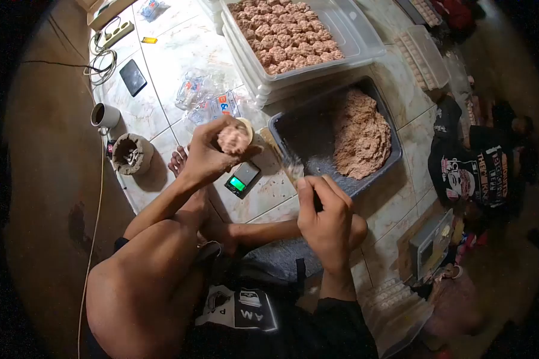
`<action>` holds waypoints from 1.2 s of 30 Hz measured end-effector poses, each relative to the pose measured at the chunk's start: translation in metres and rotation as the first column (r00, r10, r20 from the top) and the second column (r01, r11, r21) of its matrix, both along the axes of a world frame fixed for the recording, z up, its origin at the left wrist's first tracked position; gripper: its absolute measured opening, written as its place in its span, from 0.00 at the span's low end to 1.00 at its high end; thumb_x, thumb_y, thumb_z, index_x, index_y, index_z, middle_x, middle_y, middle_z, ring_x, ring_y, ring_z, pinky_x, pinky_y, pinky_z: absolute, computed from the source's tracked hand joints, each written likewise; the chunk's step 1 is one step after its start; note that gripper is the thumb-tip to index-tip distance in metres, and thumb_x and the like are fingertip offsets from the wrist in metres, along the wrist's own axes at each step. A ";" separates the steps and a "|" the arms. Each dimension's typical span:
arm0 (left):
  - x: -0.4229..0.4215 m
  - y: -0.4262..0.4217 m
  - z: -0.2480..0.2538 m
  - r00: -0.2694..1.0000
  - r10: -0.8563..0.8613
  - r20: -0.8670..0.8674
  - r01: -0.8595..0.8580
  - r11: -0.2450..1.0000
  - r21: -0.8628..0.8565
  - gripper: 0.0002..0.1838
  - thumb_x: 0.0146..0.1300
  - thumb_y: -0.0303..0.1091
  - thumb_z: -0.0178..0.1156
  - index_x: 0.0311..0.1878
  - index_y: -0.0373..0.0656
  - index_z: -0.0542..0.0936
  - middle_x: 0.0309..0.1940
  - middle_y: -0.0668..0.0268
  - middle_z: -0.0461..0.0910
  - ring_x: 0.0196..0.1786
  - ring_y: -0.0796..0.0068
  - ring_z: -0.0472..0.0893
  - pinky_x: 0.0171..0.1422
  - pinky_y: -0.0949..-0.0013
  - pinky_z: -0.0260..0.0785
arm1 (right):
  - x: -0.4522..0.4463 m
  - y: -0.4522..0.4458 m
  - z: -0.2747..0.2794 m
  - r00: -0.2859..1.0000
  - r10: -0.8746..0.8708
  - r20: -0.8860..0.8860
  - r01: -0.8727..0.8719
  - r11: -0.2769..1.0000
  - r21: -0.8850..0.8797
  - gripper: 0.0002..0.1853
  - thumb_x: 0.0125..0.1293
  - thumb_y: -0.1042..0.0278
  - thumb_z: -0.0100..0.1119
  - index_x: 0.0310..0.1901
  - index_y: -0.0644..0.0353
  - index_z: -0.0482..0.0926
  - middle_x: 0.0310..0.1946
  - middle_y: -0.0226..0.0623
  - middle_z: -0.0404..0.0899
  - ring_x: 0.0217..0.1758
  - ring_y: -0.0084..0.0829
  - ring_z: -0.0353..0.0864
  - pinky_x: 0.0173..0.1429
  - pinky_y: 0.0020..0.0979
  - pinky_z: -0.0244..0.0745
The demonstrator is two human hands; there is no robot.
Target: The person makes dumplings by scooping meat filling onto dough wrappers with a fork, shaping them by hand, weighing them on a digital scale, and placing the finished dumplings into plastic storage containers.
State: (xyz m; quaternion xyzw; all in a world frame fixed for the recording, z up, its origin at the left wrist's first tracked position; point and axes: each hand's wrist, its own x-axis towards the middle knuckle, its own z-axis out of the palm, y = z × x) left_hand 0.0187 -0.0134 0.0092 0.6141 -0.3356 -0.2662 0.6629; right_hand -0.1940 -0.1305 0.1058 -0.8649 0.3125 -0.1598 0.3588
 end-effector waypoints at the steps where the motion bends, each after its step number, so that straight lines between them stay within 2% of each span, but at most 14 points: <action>1: 0.003 0.003 0.001 0.996 0.032 0.088 -0.033 0.999 0.005 0.25 0.55 0.34 0.88 0.44 0.40 0.78 0.35 0.75 0.80 0.40 0.87 0.76 0.43 0.76 0.72 | -0.001 0.003 0.002 1.000 0.028 -0.002 -0.027 0.998 0.048 0.08 0.77 0.73 0.62 0.41 0.69 0.83 0.34 0.49 0.84 0.36 0.48 0.86 0.43 0.40 0.78; 2: 0.007 0.001 -0.003 0.999 0.027 0.042 -0.029 0.999 0.046 0.23 0.54 0.31 0.86 0.44 0.40 0.78 0.33 0.72 0.80 0.36 0.82 0.77 0.41 0.73 0.73 | -0.001 0.007 0.004 0.999 0.053 -0.001 -0.052 0.994 0.093 0.08 0.77 0.72 0.62 0.41 0.69 0.83 0.33 0.49 0.84 0.36 0.48 0.86 0.43 0.40 0.78; 6: -0.003 0.000 0.000 0.812 -0.191 0.552 0.136 0.981 0.139 0.15 0.59 0.34 0.76 0.47 0.44 0.83 0.33 0.54 0.84 0.35 0.46 0.85 0.40 0.52 0.77 | 0.015 0.011 -0.011 0.990 0.139 -0.019 -0.135 0.980 0.146 0.11 0.79 0.70 0.61 0.39 0.70 0.83 0.33 0.50 0.83 0.35 0.47 0.86 0.42 0.39 0.77; 8: -0.008 -0.002 -0.005 0.758 -0.203 0.620 0.058 0.968 0.245 0.12 0.62 0.37 0.74 0.44 0.44 0.82 0.33 0.54 0.84 0.35 0.46 0.85 0.38 0.49 0.76 | 0.014 0.012 -0.007 0.993 0.106 0.051 -0.116 0.958 0.264 0.12 0.80 0.69 0.61 0.39 0.70 0.83 0.32 0.50 0.84 0.35 0.44 0.87 0.42 0.39 0.77; 11: -0.008 -0.001 -0.011 0.775 -0.166 0.610 0.002 0.966 0.260 0.10 0.66 0.39 0.71 0.40 0.45 0.81 0.32 0.56 0.83 0.34 0.48 0.85 0.36 0.48 0.76 | 0.012 0.007 0.022 0.997 -0.014 0.079 0.002 0.989 0.149 0.13 0.80 0.69 0.61 0.39 0.71 0.83 0.32 0.51 0.84 0.35 0.44 0.87 0.42 0.39 0.77; 14: -0.006 0.000 -0.008 0.771 -0.090 0.631 -0.048 0.979 0.199 0.11 0.65 0.40 0.71 0.40 0.46 0.81 0.31 0.60 0.82 0.33 0.51 0.85 0.34 0.50 0.77 | 0.011 0.004 0.008 0.992 0.120 -0.039 -0.118 0.992 0.039 0.11 0.79 0.71 0.61 0.39 0.71 0.83 0.31 0.49 0.83 0.33 0.41 0.86 0.40 0.38 0.76; 18: -0.005 0.000 -0.005 0.613 -0.341 0.713 0.016 0.907 0.421 0.16 0.62 0.42 0.73 0.48 0.46 0.83 0.37 0.60 0.86 0.36 0.51 0.87 0.38 0.51 0.79 | 0.013 0.011 0.005 0.998 0.063 0.010 -0.064 0.989 0.131 0.10 0.78 0.71 0.62 0.39 0.69 0.84 0.32 0.51 0.84 0.34 0.44 0.87 0.40 0.42 0.77; 20: -0.009 0.003 -0.017 0.670 -0.320 0.669 -0.005 0.900 0.436 0.17 0.63 0.43 0.73 0.50 0.44 0.84 0.40 0.60 0.86 0.37 0.51 0.88 0.40 0.50 0.80 | 0.008 0.005 0.012 0.993 -0.003 0.117 -0.011 0.993 0.118 0.10 0.78 0.71 0.62 0.41 0.69 0.85 0.35 0.53 0.86 0.36 0.48 0.88 0.41 0.45 0.78; 22: -0.007 0.005 -0.019 0.752 -0.295 0.589 0.027 0.907 0.420 0.19 0.62 0.43 0.74 0.49 0.41 0.83 0.41 0.57 0.86 0.39 0.49 0.87 0.43 0.51 0.80 | 0.004 -0.019 0.007 0.995 -0.069 0.076 0.075 0.994 -0.077 0.10 0.79 0.70 0.61 0.43 0.70 0.85 0.30 0.42 0.83 0.33 0.31 0.83 0.40 0.35 0.75; 25: -0.009 -0.006 -0.015 0.852 -0.302 0.427 0.253 0.953 0.169 0.18 0.59 0.38 0.78 0.44 0.39 0.82 0.38 0.56 0.85 0.39 0.50 0.86 0.43 0.54 0.78 | -0.002 -0.080 -0.011 0.953 -0.286 -0.100 0.268 0.949 -0.168 0.09 0.75 0.68 0.63 0.49 0.64 0.85 0.37 0.51 0.89 0.41 0.54 0.90 0.44 0.45 0.79; 26: -0.007 -0.005 -0.009 0.858 -0.428 0.285 0.424 0.902 0.078 0.19 0.55 0.33 0.82 0.41 0.38 0.80 0.34 0.58 0.81 0.38 0.60 0.84 0.41 0.58 0.75 | -0.009 -0.109 -0.032 0.945 -0.299 -0.130 0.259 0.931 -0.258 0.09 0.74 0.68 0.63 0.49 0.63 0.85 0.36 0.52 0.89 0.41 0.56 0.89 0.44 0.48 0.79; 30: -0.005 -0.001 0.002 0.960 -0.190 0.204 0.178 0.981 0.076 0.18 0.59 0.33 0.83 0.39 0.38 0.81 0.30 0.66 0.80 0.36 0.80 0.77 0.41 0.69 0.72 | -0.093 -0.198 -0.129 0.903 -0.329 -0.276 0.177 0.871 -0.459 0.07 0.71 0.70 0.63 0.47 0.62 0.84 0.35 0.53 0.88 0.41 0.61 0.88 0.44 0.54 0.78; 33: -0.008 0.004 -0.002 0.951 -0.294 0.092 0.290 0.955 0.059 0.14 0.62 0.32 0.82 0.39 0.37 0.84 0.29 0.67 0.83 0.35 0.83 0.78 0.40 0.72 0.73 | -0.092 -0.169 -0.080 0.760 -0.474 -0.444 0.114 0.770 -0.628 0.07 0.71 0.70 0.63 0.46 0.61 0.84 0.34 0.55 0.87 0.42 0.63 0.87 0.45 0.57 0.78; 36: -0.009 -0.002 -0.002 0.937 -0.308 -0.167 0.322 0.944 0.066 0.13 0.62 0.30 0.82 0.36 0.37 0.84 0.29 0.69 0.83 0.34 0.84 0.79 0.40 0.74 0.72 | -0.058 -0.109 -0.009 0.839 -0.434 -0.329 0.204 0.810 -0.549 0.07 0.73 0.67 0.64 0.43 0.62 0.85 0.33 0.53 0.88 0.39 0.59 0.88 0.43 0.49 0.78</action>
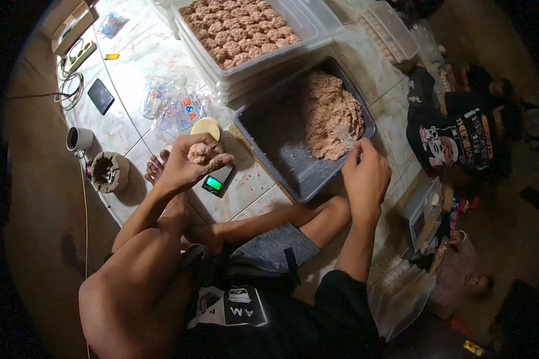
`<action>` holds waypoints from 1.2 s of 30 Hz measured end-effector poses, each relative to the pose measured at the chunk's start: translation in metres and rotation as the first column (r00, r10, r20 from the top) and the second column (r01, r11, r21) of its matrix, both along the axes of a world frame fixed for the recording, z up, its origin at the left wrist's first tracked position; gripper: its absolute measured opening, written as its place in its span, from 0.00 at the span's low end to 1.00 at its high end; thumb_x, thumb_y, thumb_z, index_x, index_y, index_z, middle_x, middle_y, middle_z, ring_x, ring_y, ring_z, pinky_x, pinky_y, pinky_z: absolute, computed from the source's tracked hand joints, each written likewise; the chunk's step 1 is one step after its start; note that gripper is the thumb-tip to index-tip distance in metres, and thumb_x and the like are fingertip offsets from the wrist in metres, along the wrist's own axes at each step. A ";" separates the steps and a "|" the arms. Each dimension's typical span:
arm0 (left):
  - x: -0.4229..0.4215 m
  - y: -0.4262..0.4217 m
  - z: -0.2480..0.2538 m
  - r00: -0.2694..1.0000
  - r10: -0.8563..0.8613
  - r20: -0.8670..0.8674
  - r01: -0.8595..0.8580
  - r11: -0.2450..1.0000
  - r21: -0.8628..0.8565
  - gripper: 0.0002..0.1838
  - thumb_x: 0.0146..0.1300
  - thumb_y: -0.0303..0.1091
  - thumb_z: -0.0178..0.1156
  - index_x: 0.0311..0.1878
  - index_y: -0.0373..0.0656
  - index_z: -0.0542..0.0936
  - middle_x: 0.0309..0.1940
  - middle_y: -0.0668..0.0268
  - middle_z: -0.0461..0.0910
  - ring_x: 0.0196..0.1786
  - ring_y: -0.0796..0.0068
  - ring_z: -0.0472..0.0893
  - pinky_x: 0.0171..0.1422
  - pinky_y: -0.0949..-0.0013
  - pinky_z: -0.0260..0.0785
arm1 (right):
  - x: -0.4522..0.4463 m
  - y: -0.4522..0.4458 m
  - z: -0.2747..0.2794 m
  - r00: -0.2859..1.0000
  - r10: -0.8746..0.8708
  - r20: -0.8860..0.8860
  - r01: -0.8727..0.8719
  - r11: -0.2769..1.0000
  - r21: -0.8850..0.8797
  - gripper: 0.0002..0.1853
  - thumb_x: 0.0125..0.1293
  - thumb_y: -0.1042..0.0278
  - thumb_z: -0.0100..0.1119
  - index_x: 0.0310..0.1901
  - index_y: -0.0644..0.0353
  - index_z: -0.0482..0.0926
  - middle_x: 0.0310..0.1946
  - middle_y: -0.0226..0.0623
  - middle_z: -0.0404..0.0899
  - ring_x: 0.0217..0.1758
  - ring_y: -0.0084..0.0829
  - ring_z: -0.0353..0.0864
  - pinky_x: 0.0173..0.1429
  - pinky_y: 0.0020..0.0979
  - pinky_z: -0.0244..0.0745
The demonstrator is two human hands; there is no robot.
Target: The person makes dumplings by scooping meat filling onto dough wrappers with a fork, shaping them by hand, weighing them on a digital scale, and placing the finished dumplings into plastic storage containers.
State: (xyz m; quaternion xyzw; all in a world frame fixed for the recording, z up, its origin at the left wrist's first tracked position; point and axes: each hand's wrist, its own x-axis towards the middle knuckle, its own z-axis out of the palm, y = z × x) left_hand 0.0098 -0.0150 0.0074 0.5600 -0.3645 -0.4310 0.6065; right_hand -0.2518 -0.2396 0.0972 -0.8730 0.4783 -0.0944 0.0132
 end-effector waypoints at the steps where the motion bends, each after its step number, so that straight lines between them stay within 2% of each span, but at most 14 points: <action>1: -0.003 -0.003 -0.001 0.996 0.020 -0.084 -0.019 1.000 0.012 0.13 0.61 0.29 0.82 0.35 0.37 0.84 0.28 0.71 0.82 0.34 0.85 0.78 0.40 0.75 0.72 | 0.016 0.027 0.025 0.995 0.038 0.097 -0.046 0.995 0.085 0.07 0.74 0.68 0.63 0.44 0.62 0.85 0.34 0.52 0.88 0.39 0.56 0.89 0.44 0.46 0.79; 3: -0.005 -0.008 -0.010 0.978 0.040 0.204 -0.019 0.994 -0.105 0.12 0.62 0.30 0.79 0.41 0.36 0.86 0.30 0.64 0.85 0.36 0.83 0.82 0.40 0.69 0.74 | 0.038 0.077 0.041 0.929 0.179 0.324 -0.250 0.949 0.191 0.06 0.76 0.70 0.64 0.47 0.62 0.86 0.36 0.49 0.89 0.39 0.48 0.91 0.45 0.42 0.82; 5: 0.004 -0.004 -0.005 0.921 -0.087 0.380 0.124 0.990 -0.074 0.11 0.55 0.25 0.74 0.40 0.35 0.85 0.29 0.59 0.84 0.34 0.76 0.84 0.40 0.66 0.75 | 0.057 0.115 0.037 0.803 0.370 0.468 -0.541 0.781 0.312 0.03 0.72 0.75 0.65 0.44 0.62 0.84 0.40 0.53 0.87 0.39 0.53 0.90 0.43 0.47 0.83; 6: -0.002 -0.006 0.002 0.929 -0.029 0.368 0.095 0.982 -0.163 0.12 0.49 0.24 0.69 0.39 0.36 0.82 0.29 0.56 0.83 0.32 0.62 0.85 0.39 0.60 0.75 | 0.063 0.115 0.026 0.826 0.365 0.429 -0.529 0.763 0.371 0.03 0.72 0.75 0.65 0.44 0.61 0.84 0.38 0.52 0.87 0.39 0.54 0.90 0.43 0.47 0.83; 10: 0.003 -0.001 0.000 0.717 0.082 0.692 0.009 0.992 -0.127 0.13 0.50 0.28 0.73 0.36 0.39 0.79 0.26 0.54 0.79 0.33 0.46 0.83 0.38 0.50 0.75 | 0.069 0.119 0.038 0.805 0.331 0.492 -0.530 0.774 0.347 0.05 0.74 0.74 0.65 0.46 0.65 0.83 0.40 0.53 0.88 0.43 0.54 0.91 0.45 0.43 0.83; 13: 0.000 -0.006 0.005 0.731 0.164 0.662 -0.137 0.986 -0.093 0.12 0.53 0.29 0.73 0.37 0.38 0.79 0.29 0.55 0.80 0.32 0.47 0.82 0.39 0.52 0.75 | 0.073 0.123 0.019 0.830 0.446 0.334 -0.554 0.729 0.403 0.06 0.76 0.73 0.64 0.49 0.64 0.82 0.40 0.53 0.88 0.43 0.53 0.91 0.44 0.41 0.82; 14: 0.010 -0.001 -0.006 0.804 0.045 0.593 -0.039 0.999 -0.023 0.12 0.55 0.29 0.74 0.39 0.38 0.81 0.30 0.56 0.81 0.32 0.52 0.82 0.40 0.56 0.75 | 0.072 0.116 0.025 0.843 0.427 0.327 -0.533 0.747 0.398 0.06 0.76 0.70 0.61 0.49 0.60 0.80 0.36 0.52 0.86 0.41 0.57 0.89 0.43 0.49 0.82; 17: 0.001 -0.003 0.001 0.941 0.110 0.321 -0.030 0.970 -0.242 0.12 0.56 0.28 0.76 0.38 0.38 0.81 0.29 0.57 0.80 0.30 0.60 0.80 0.40 0.61 0.74 | 0.079 0.106 0.049 0.907 0.152 0.393 -0.309 0.874 0.375 0.06 0.77 0.69 0.61 0.49 0.61 0.79 0.36 0.53 0.87 0.42 0.58 0.90 0.43 0.52 0.82; 21: 0.010 -0.003 0.008 0.873 0.252 0.417 -0.122 0.942 -0.314 0.16 0.53 0.27 0.76 0.31 0.37 0.74 0.26 0.59 0.72 0.27 0.65 0.70 0.33 0.63 0.64 | 0.087 0.124 0.033 0.885 0.330 0.328 -0.453 0.776 0.440 0.05 0.79 0.70 0.59 0.50 0.60 0.80 0.38 0.56 0.87 0.41 0.60 0.90 0.42 0.50 0.82; 26: 0.001 0.001 0.011 0.688 0.298 0.662 -0.234 0.954 -0.187 0.14 0.55 0.25 0.76 0.30 0.38 0.75 0.25 0.53 0.76 0.27 0.52 0.76 0.32 0.57 0.69 | 0.085 0.128 0.036 0.841 0.295 0.453 -0.476 0.802 0.362 0.06 0.77 0.69 0.61 0.50 0.59 0.80 0.39 0.54 0.87 0.42 0.61 0.89 0.43 0.51 0.82; 29: 0.007 0.000 0.005 0.610 0.227 0.759 -0.207 0.970 -0.123 0.13 0.61 0.35 0.77 0.41 0.40 0.83 0.29 0.57 0.83 0.29 0.59 0.85 0.34 0.57 0.76 | 0.088 0.136 0.029 0.817 0.499 0.289 -0.576 0.725 0.377 0.05 0.77 0.71 0.61 0.49 0.61 0.82 0.39 0.53 0.87 0.42 0.59 0.89 0.43 0.48 0.83; 32: 0.014 -0.001 -0.006 0.920 -0.010 0.393 -0.059 0.985 0.163 0.14 0.61 0.35 0.79 0.42 0.38 0.83 0.30 0.57 0.83 0.30 0.72 0.84 0.37 0.64 0.76 | 0.081 0.101 0.045 0.846 0.370 0.385 -0.481 0.841 0.248 0.07 0.76 0.71 0.62 0.51 0.60 0.82 0.41 0.53 0.87 0.44 0.59 0.89 0.44 0.47 0.84; 35: 0.002 0.005 0.000 0.996 0.065 0.064 -0.048 0.971 -0.235 0.17 0.59 0.34 0.80 0.42 0.35 0.83 0.30 0.58 0.81 0.33 0.78 0.81 0.39 0.69 0.75 | 0.077 0.099 0.051 0.849 0.196 0.492 -0.339 0.914 0.222 0.07 0.76 0.71 0.63 0.51 0.60 0.82 0.43 0.53 0.88 0.46 0.59 0.89 0.46 0.47 0.84; 36: 0.002 0.004 0.005 0.987 0.074 0.140 -0.039 0.970 -0.239 0.15 0.59 0.32 0.78 0.42 0.36 0.83 0.30 0.58 0.82 0.34 0.77 0.83 0.39 0.68 0.75 | 0.077 0.099 0.051 0.841 0.140 0.523 -0.301 0.924 0.237 0.06 0.76 0.71 0.63 0.50 0.60 0.82 0.43 0.52 0.88 0.46 0.59 0.89 0.46 0.46 0.84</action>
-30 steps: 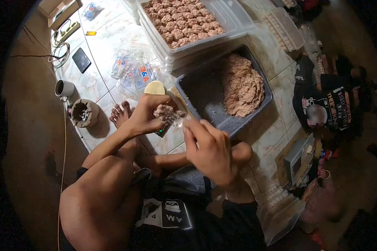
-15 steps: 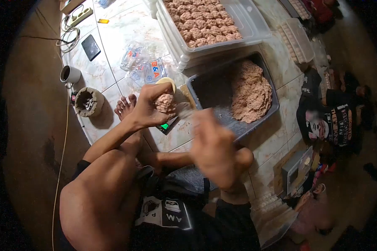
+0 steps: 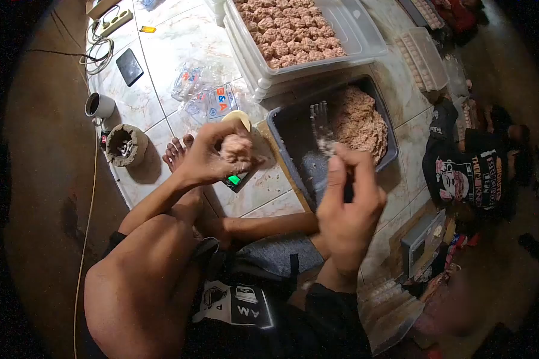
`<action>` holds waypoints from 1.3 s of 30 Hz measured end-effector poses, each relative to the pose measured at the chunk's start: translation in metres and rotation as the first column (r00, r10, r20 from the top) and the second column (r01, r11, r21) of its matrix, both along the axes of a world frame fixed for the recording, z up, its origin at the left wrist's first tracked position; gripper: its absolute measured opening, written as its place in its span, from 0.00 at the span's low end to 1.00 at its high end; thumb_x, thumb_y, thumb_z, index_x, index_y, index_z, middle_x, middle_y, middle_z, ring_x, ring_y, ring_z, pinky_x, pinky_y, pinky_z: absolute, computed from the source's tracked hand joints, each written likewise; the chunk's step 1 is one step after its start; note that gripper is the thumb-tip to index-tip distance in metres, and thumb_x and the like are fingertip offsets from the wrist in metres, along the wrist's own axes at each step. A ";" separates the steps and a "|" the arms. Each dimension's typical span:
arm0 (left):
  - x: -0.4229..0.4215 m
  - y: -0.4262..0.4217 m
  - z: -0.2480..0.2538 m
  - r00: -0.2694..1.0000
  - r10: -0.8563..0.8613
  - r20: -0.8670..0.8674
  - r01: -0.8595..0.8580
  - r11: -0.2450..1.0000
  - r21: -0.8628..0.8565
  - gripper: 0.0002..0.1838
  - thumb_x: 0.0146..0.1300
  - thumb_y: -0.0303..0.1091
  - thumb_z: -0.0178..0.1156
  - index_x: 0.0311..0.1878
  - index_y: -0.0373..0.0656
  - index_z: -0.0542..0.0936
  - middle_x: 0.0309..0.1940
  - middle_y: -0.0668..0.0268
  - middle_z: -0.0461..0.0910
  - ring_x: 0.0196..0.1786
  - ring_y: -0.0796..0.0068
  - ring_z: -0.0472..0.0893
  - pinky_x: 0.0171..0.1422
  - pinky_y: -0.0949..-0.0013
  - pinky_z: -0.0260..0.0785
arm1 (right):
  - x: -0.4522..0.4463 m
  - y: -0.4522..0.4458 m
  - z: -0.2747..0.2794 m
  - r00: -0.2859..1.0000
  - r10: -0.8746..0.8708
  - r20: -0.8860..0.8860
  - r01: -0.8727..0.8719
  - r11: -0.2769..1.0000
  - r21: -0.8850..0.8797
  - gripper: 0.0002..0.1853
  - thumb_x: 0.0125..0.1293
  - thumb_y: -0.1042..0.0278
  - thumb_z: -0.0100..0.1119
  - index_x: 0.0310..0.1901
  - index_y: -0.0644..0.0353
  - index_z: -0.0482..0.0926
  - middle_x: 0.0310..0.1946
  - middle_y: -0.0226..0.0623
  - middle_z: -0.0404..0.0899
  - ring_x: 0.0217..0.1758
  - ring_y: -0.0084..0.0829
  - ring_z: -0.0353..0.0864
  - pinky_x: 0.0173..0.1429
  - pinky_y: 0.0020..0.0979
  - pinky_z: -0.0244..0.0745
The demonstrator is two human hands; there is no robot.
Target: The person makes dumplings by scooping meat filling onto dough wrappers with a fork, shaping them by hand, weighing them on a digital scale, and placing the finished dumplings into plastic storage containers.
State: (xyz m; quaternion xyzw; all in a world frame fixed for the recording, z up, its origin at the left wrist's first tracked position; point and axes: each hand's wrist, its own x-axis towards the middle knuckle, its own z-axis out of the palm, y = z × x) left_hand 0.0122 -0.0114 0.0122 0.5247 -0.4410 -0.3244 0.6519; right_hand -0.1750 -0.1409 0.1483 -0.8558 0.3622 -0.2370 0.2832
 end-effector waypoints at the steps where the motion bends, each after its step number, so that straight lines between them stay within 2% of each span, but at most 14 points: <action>1: 0.002 -0.001 0.006 0.997 0.008 0.078 -0.008 1.000 0.003 0.14 0.59 0.30 0.77 0.43 0.36 0.82 0.30 0.58 0.82 0.34 0.75 0.84 0.40 0.68 0.75 | 0.002 0.007 -0.004 0.990 0.126 -0.067 -0.124 0.991 0.043 0.05 0.75 0.72 0.63 0.49 0.60 0.82 0.43 0.53 0.88 0.47 0.59 0.89 0.47 0.46 0.84; 3: 0.005 -0.003 0.016 0.972 0.027 0.235 -0.030 1.000 0.010 0.12 0.59 0.26 0.74 0.44 0.37 0.82 0.31 0.58 0.83 0.36 0.72 0.86 0.40 0.67 0.75 | 0.009 0.027 -0.017 0.908 0.381 -0.175 -0.358 0.921 0.153 0.04 0.75 0.74 0.63 0.48 0.62 0.81 0.43 0.53 0.88 0.47 0.58 0.90 0.47 0.46 0.84; 8: 0.008 -0.005 -0.001 0.855 0.034 0.518 -0.032 0.999 -0.014 0.16 0.59 0.35 0.77 0.28 0.40 0.79 0.25 0.57 0.78 0.25 0.56 0.79 0.31 0.56 0.69 | -0.005 0.029 -0.014 0.946 0.285 -0.157 -0.288 0.958 0.005 0.04 0.74 0.75 0.64 0.48 0.61 0.81 0.40 0.52 0.88 0.42 0.57 0.90 0.42 0.48 0.84; 12: 0.008 -0.006 0.007 0.925 0.004 0.381 -0.123 0.949 0.291 0.17 0.61 0.37 0.80 0.32 0.38 0.81 0.26 0.64 0.79 0.29 0.78 0.79 0.35 0.64 0.73 | -0.008 0.011 -0.012 0.959 0.223 -0.177 -0.236 0.970 -0.060 0.06 0.74 0.74 0.65 0.49 0.63 0.83 0.37 0.50 0.88 0.41 0.54 0.91 0.43 0.47 0.84; 17: 0.012 0.008 -0.004 0.970 0.240 0.030 -0.241 0.969 0.056 0.13 0.59 0.26 0.81 0.41 0.38 0.84 0.33 0.72 0.84 0.37 0.81 0.81 0.45 0.71 0.78 | -0.033 -0.022 0.017 0.953 -0.224 -0.204 0.187 0.964 -0.187 0.11 0.74 0.72 0.64 0.55 0.62 0.86 0.35 0.52 0.88 0.41 0.55 0.91 0.45 0.47 0.82; 19: 0.018 0.013 0.001 0.979 0.126 -0.161 -0.109 0.988 0.113 0.12 0.60 0.26 0.80 0.34 0.38 0.82 0.27 0.71 0.82 0.33 0.82 0.79 0.39 0.71 0.74 | -0.050 -0.035 0.017 0.905 -0.349 -0.244 0.281 0.920 -0.275 0.12 0.73 0.71 0.64 0.55 0.62 0.87 0.35 0.54 0.88 0.42 0.56 0.91 0.46 0.48 0.82; 21: 0.003 0.009 -0.003 0.989 0.017 0.146 -0.039 0.988 0.152 0.17 0.62 0.29 0.80 0.26 0.38 0.79 0.23 0.67 0.78 0.29 0.80 0.76 0.34 0.69 0.67 | -0.065 -0.063 -0.019 0.906 -0.359 -0.224 0.271 0.899 -0.345 0.13 0.71 0.71 0.63 0.54 0.64 0.87 0.35 0.58 0.87 0.42 0.57 0.90 0.46 0.51 0.82; 23: -0.002 0.001 -0.014 0.955 0.134 0.264 -0.178 0.973 0.149 0.18 0.63 0.26 0.78 0.25 0.38 0.76 0.24 0.72 0.78 0.29 0.83 0.75 0.35 0.73 0.68 | -0.067 -0.081 -0.062 0.800 -0.285 -0.528 0.132 0.942 -0.309 0.12 0.68 0.72 0.62 0.48 0.68 0.88 0.36 0.63 0.87 0.43 0.59 0.90 0.47 0.54 0.82; 26: 0.000 -0.009 -0.010 0.973 0.212 -0.089 -0.186 0.955 0.233 0.15 0.63 0.26 0.78 0.30 0.38 0.77 0.30 0.71 0.81 0.29 0.83 0.76 0.34 0.73 0.69 | -0.087 -0.098 -0.123 0.664 -0.171 -0.728 -0.051 0.961 -0.272 0.09 0.67 0.74 0.60 0.40 0.69 0.87 0.36 0.64 0.87 0.44 0.63 0.90 0.48 0.56 0.84; 29: 0.022 0.008 -0.035 0.908 0.330 0.256 -0.317 0.944 -0.091 0.15 0.61 0.28 0.80 0.38 0.38 0.79 0.30 0.72 0.81 0.35 0.84 0.78 0.41 0.75 0.74 | -0.094 -0.103 -0.130 0.613 -0.215 -0.761 -0.077 0.942 -0.328 0.08 0.67 0.75 0.60 0.36 0.66 0.88 0.37 0.60 0.88 0.44 0.63 0.90 0.48 0.55 0.86; 31: 0.027 0.013 -0.012 0.901 0.415 -0.126 -0.361 0.879 0.312 0.14 0.63 0.28 0.80 0.42 0.39 0.81 0.30 0.72 0.81 0.35 0.84 0.78 0.42 0.75 0.74 | -0.092 -0.108 -0.131 0.568 -0.210 -0.796 -0.112 0.938 -0.327 0.08 0.67 0.76 0.60 0.36 0.64 0.89 0.37 0.58 0.89 0.44 0.60 0.91 0.49 0.54 0.86; 33: 0.020 -0.001 -0.047 0.947 0.316 0.062 -0.320 0.944 0.082 0.15 0.62 0.30 0.80 0.43 0.39 0.81 0.31 0.72 0.81 0.35 0.85 0.77 0.43 0.75 0.73 | -0.081 -0.115 -0.142 0.528 -0.181 -0.830 -0.147 0.943 -0.299 0.08 0.67 0.76 0.60 0.37 0.66 0.89 0.37 0.57 0.89 0.44 0.58 0.92 0.48 0.52 0.87; 35: 0.011 -0.006 -0.077 0.991 0.057 0.124 -0.093 0.947 0.309 0.19 0.59 0.29 0.79 0.50 0.38 0.81 0.37 0.68 0.83 0.43 0.80 0.80 0.51 0.70 0.76 | -0.073 -0.117 -0.162 0.493 -0.143 -0.859 -0.204 0.940 -0.273 0.08 0.67 0.77 0.60 0.37 0.66 0.90 0.37 0.56 0.89 0.44 0.55 0.93 0.47 0.49 0.88; 39: 0.000 -0.007 -0.116 0.893 -0.361 0.267 0.298 0.921 0.249 0.25 0.49 0.22 0.72 0.54 0.39 0.81 0.48 0.56 0.84 0.53 0.56 0.85 0.59 0.57 0.77 | -0.071 -0.110 -0.225 0.421 -0.164 -0.892 -0.260 0.920 -0.292 0.09 0.68 0.76 0.61 0.35 0.61 0.92 0.35 0.50 0.91 0.40 0.46 0.95 0.43 0.42 0.89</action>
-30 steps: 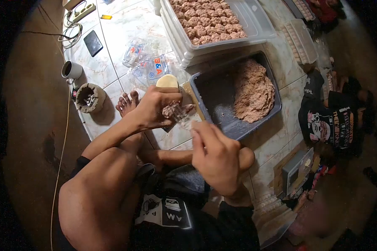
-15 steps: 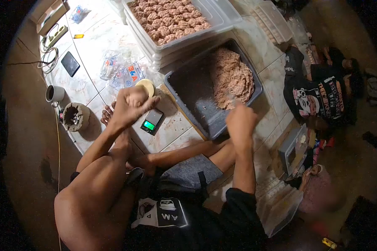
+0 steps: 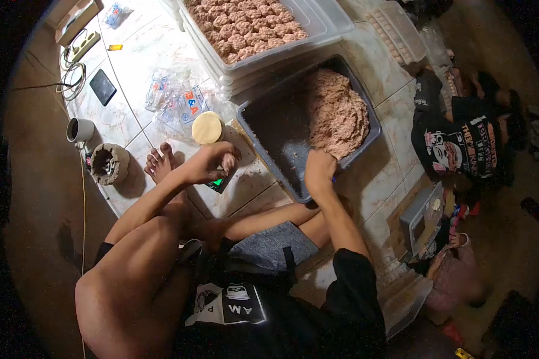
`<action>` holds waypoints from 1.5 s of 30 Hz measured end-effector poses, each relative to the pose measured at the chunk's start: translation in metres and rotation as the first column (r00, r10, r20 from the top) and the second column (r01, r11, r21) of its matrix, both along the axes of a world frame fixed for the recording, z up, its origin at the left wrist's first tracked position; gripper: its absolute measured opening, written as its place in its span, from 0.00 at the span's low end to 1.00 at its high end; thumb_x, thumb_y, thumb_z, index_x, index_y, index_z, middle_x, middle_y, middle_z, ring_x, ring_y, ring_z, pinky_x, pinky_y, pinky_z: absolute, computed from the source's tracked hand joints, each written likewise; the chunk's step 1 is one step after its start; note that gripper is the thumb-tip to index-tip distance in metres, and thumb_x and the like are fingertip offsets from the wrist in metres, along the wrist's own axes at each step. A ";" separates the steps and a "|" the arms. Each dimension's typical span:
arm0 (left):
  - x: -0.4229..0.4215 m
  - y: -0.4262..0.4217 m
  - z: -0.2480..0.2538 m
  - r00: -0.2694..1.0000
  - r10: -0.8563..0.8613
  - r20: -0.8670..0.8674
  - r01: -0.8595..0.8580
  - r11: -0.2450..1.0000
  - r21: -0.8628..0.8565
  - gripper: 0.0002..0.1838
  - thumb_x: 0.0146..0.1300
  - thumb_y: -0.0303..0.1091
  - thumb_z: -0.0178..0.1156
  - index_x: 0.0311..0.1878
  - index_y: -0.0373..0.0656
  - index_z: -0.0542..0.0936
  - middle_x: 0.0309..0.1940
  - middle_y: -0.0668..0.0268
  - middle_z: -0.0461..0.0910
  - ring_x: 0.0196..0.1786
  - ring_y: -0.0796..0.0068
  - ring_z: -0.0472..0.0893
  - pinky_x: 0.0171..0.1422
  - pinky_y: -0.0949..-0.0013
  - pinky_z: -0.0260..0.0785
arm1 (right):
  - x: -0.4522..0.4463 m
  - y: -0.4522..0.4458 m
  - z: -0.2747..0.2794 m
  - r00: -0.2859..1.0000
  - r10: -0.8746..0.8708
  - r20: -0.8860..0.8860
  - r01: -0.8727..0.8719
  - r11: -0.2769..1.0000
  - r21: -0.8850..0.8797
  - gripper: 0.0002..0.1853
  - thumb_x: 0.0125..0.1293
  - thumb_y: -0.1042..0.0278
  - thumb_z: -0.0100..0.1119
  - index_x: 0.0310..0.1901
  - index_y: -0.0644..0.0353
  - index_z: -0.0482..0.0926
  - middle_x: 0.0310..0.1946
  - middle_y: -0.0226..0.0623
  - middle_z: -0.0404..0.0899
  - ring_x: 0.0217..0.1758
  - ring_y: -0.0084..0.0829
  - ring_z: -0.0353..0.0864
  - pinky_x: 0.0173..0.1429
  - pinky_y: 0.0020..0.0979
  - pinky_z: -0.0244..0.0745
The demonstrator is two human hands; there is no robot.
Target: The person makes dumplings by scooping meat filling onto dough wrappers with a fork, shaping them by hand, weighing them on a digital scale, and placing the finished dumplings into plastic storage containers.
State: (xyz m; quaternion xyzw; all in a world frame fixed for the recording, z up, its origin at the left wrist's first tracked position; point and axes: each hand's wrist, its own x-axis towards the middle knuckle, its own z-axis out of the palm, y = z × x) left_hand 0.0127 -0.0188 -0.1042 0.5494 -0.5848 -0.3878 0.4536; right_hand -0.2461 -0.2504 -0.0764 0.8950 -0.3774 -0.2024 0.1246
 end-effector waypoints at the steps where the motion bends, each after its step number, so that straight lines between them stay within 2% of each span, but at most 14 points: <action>1: -0.001 0.001 0.002 0.994 -0.067 0.090 0.060 0.995 0.085 0.26 0.49 0.24 0.71 0.56 0.40 0.81 0.49 0.53 0.83 0.55 0.46 0.84 0.60 0.51 0.78 | 0.001 0.005 -0.007 1.000 -0.028 -0.003 0.028 0.999 -0.018 0.10 0.69 0.76 0.62 0.34 0.60 0.92 0.35 0.47 0.92 0.40 0.43 0.95 0.43 0.40 0.89; 9: -0.004 0.010 -0.052 0.868 -0.125 0.480 0.033 0.980 0.195 0.17 0.63 0.37 0.67 0.53 0.42 0.81 0.48 0.52 0.79 0.48 0.45 0.86 0.50 0.47 0.82 | -0.005 0.011 -0.010 0.961 -0.207 0.184 0.211 0.978 0.001 0.11 0.70 0.78 0.60 0.31 0.62 0.90 0.33 0.49 0.91 0.38 0.47 0.94 0.38 0.42 0.87; 17: -0.011 0.015 -0.022 0.746 -0.127 0.654 0.062 0.991 0.122 0.25 0.59 0.37 0.73 0.61 0.44 0.81 0.58 0.51 0.80 0.38 0.48 0.88 0.41 0.49 0.83 | -0.011 0.008 -0.002 0.907 -0.188 0.378 0.157 0.981 0.113 0.11 0.66 0.80 0.62 0.49 0.71 0.86 0.42 0.61 0.88 0.47 0.60 0.90 0.52 0.52 0.85; 20: 0.002 0.014 -0.018 0.701 0.385 0.600 -0.233 0.919 -0.319 0.27 0.60 0.39 0.73 0.63 0.45 0.81 0.58 0.53 0.80 0.36 0.49 0.87 0.40 0.49 0.82 | -0.011 0.003 -0.005 0.879 -0.133 0.458 0.101 0.990 0.093 0.15 0.66 0.80 0.61 0.53 0.72 0.85 0.44 0.62 0.88 0.48 0.62 0.89 0.54 0.53 0.84; 22: 0.008 -0.001 0.028 0.526 0.578 0.624 -0.564 0.786 -0.253 0.17 0.61 0.34 0.74 0.52 0.44 0.85 0.46 0.57 0.81 0.48 0.52 0.84 0.49 0.53 0.80 | -0.011 -0.004 -0.012 0.864 -0.084 0.496 0.049 0.995 0.084 0.16 0.65 0.80 0.61 0.54 0.73 0.84 0.44 0.62 0.87 0.49 0.61 0.89 0.55 0.53 0.84; 24: 0.022 0.006 0.010 0.599 0.519 0.609 -0.592 0.800 -0.099 0.20 0.62 0.34 0.73 0.57 0.44 0.84 0.50 0.56 0.81 0.53 0.51 0.82 0.56 0.52 0.78 | -0.013 -0.008 -0.017 0.855 -0.040 0.517 -0.015 0.995 0.101 0.18 0.64 0.80 0.62 0.55 0.73 0.84 0.46 0.63 0.87 0.50 0.60 0.89 0.56 0.54 0.83; 27: 0.029 0.012 -0.008 0.615 0.495 0.613 -0.539 0.832 -0.132 0.21 0.62 0.35 0.74 0.57 0.44 0.83 0.54 0.56 0.82 0.52 0.51 0.82 0.57 0.52 0.77 | -0.013 0.006 0.018 0.882 -0.039 0.469 -0.048 0.984 0.171 0.15 0.65 0.79 0.61 0.52 0.73 0.85 0.44 0.64 0.87 0.48 0.61 0.89 0.55 0.53 0.84; 30: 0.018 0.007 0.008 0.558 0.574 0.598 -0.546 0.798 -0.256 0.17 0.61 0.33 0.73 0.53 0.44 0.85 0.52 0.57 0.81 0.52 0.51 0.81 0.58 0.52 0.76 | -0.004 0.015 0.064 0.953 -0.159 0.259 0.120 0.980 0.160 0.10 0.67 0.78 0.60 0.45 0.71 0.88 0.41 0.63 0.88 0.46 0.61 0.90 0.53 0.52 0.85; 34: 0.021 0.005 0.006 0.641 0.477 0.602 -0.484 0.859 -0.165 0.12 0.63 0.31 0.67 0.50 0.46 0.85 0.48 0.58 0.79 0.54 0.54 0.79 0.63 0.53 0.72 | 0.004 -0.012 0.006 0.965 -0.198 0.170 0.185 0.979 0.089 0.07 0.66 0.78 0.61 0.34 0.69 0.89 0.36 0.60 0.89 0.43 0.61 0.91 0.50 0.51 0.86; 37: 0.027 0.006 0.002 0.682 0.482 0.550 -0.432 0.872 -0.228 0.09 0.65 0.28 0.67 0.48 0.43 0.86 0.44 0.57 0.81 0.51 0.52 0.81 0.60 0.54 0.74 | -0.005 -0.014 -0.014 0.932 -0.101 0.349 0.077 0.994 0.083 0.09 0.68 0.76 0.60 0.41 0.70 0.88 0.37 0.61 0.88 0.43 0.62 0.90 0.49 0.53 0.85; 40: 0.026 0.006 0.008 0.738 0.634 0.229 -0.600 0.773 -0.208 0.08 0.65 0.23 0.67 0.47 0.39 0.86 0.43 0.55 0.84 0.49 0.51 0.84 0.57 0.56 0.77 | -0.015 -0.010 -0.008 0.866 -0.053 0.497 0.007 0.996 0.094 0.11 0.68 0.75 0.59 0.46 0.68 0.87 0.38 0.61 0.88 0.42 0.60 0.90 0.48 0.53 0.84; 42: 0.032 0.006 0.006 0.701 0.705 -0.109 -0.711 0.680 -0.180 0.07 0.70 0.23 0.66 0.49 0.35 0.85 0.49 0.56 0.88 0.53 0.61 0.89 0.63 0.61 0.80 | -0.017 0.000 0.010 0.803 -0.035 0.595 -0.061 0.988 0.140 0.13 0.69 0.75 0.58 0.50 0.67 0.88 0.37 0.60 0.88 0.42 0.58 0.90 0.46 0.53 0.83; 44: 0.041 0.004 0.023 0.441 0.690 -0.574 -0.773 0.617 0.148 0.12 0.78 0.29 0.60 0.59 0.35 0.81 0.49 0.54 0.88 0.54 0.59 0.89 0.65 0.56 0.81 | -0.006 0.012 0.027 0.704 -0.002 0.710 -0.146 0.978 0.147 0.15 0.70 0.75 0.58 0.54 0.65 0.88 0.37 0.57 0.88 0.41 0.56 0.90 0.45 0.51 0.83; 45: 0.048 0.003 0.039 0.278 0.627 -0.728 -0.673 0.668 0.318 0.22 0.81 0.41 0.56 0.67 0.33 0.73 0.53 0.47 0.86 0.59 0.49 0.88 0.69 0.49 0.80 | -0.003 0.023 0.038 0.652 0.006 0.758 -0.190 0.969 0.155 0.16 0.70 0.75 0.58 0.57 0.64 0.87 0.37 0.56 0.89 0.40 0.55 0.91 0.45 0.50 0.83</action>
